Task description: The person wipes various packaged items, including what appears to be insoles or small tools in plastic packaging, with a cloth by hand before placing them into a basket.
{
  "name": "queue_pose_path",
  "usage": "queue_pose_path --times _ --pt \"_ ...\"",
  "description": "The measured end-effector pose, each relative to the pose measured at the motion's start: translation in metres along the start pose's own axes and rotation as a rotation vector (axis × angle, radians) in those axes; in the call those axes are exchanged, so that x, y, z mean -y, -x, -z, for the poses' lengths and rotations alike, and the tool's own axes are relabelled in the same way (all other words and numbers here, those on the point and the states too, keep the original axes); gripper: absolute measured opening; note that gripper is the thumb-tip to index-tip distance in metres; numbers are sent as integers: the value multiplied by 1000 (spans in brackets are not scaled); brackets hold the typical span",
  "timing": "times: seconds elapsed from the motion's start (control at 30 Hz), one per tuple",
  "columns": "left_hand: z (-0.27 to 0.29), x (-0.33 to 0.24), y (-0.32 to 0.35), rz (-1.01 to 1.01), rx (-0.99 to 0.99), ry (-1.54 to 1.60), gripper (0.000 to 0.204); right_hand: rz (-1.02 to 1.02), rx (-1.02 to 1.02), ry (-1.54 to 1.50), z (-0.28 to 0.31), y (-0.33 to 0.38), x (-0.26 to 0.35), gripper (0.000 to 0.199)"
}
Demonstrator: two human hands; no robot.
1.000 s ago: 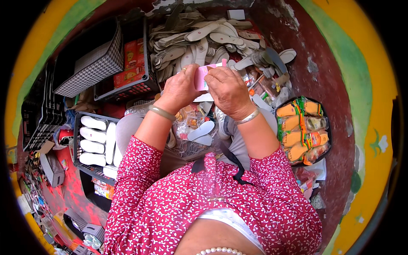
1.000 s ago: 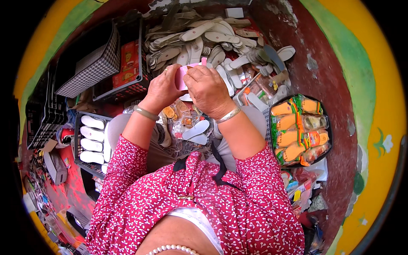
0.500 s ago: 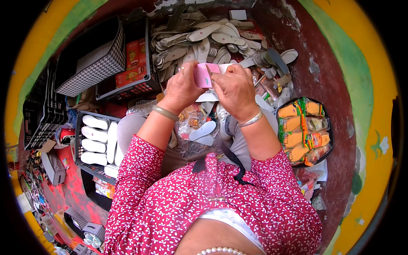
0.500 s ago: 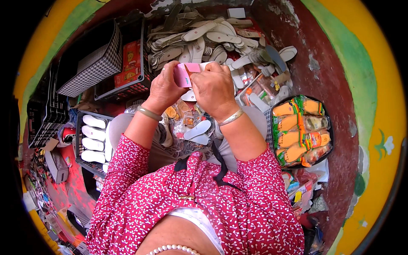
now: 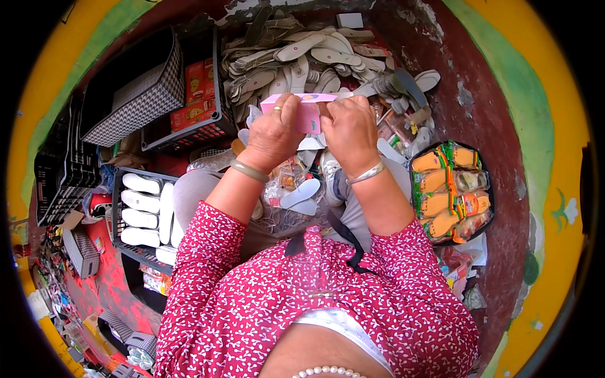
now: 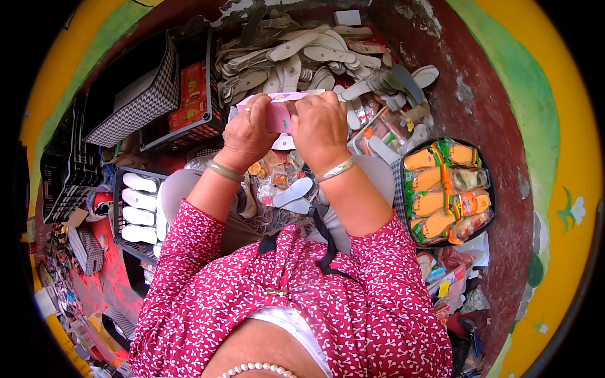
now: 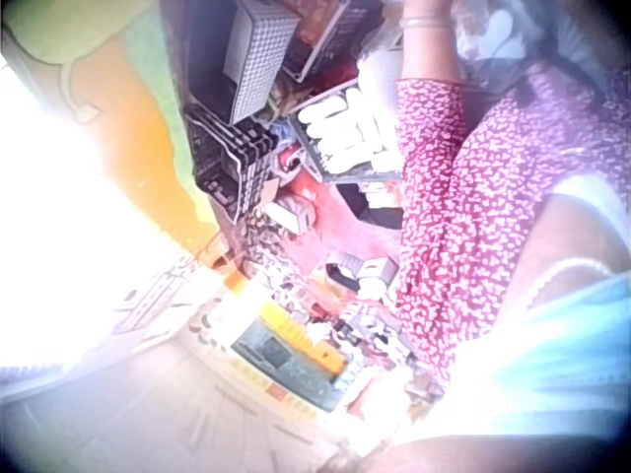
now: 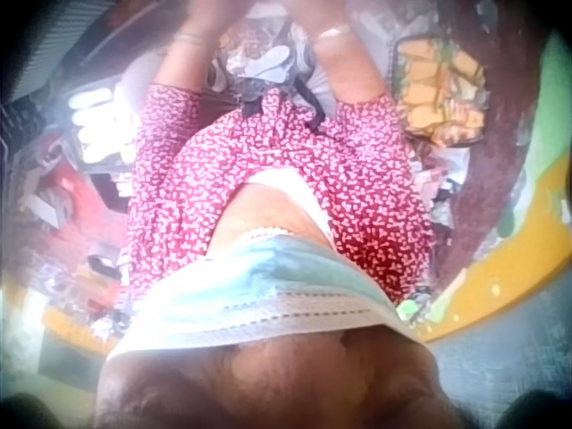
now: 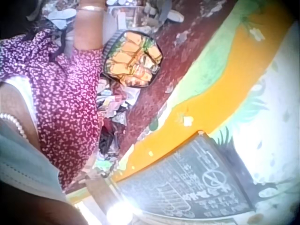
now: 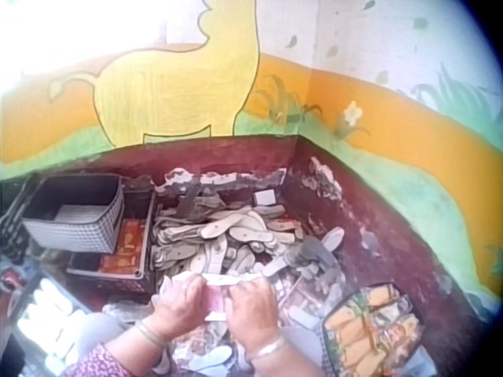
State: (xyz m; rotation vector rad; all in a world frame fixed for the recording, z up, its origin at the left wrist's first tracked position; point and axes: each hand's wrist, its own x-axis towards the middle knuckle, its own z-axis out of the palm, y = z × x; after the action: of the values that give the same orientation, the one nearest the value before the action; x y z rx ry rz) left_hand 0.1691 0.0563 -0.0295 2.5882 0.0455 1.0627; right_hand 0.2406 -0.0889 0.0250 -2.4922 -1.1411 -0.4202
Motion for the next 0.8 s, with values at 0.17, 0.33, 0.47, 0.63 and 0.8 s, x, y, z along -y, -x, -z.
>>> queue_pose_path --times 0.17,0.33,0.47,0.63,0.8 --pt "7 -15 -3 65 105 15 46 17 -202 -7 -1 -4 -7 11" --pt "7 -9 -1 285 292 57 46 2 -412 -110 -3 -14 -25 6" --pt "7 -9 -2 298 311 33 63 -283 -200 -530 -11 -12 -36 10" --pt "11 -7 -4 267 291 27 57 -70 -337 -432 -10 -15 -36 16" --pt "17 -3 -11 316 297 -51 54 180 -329 -384 -6 -14 -33 29"
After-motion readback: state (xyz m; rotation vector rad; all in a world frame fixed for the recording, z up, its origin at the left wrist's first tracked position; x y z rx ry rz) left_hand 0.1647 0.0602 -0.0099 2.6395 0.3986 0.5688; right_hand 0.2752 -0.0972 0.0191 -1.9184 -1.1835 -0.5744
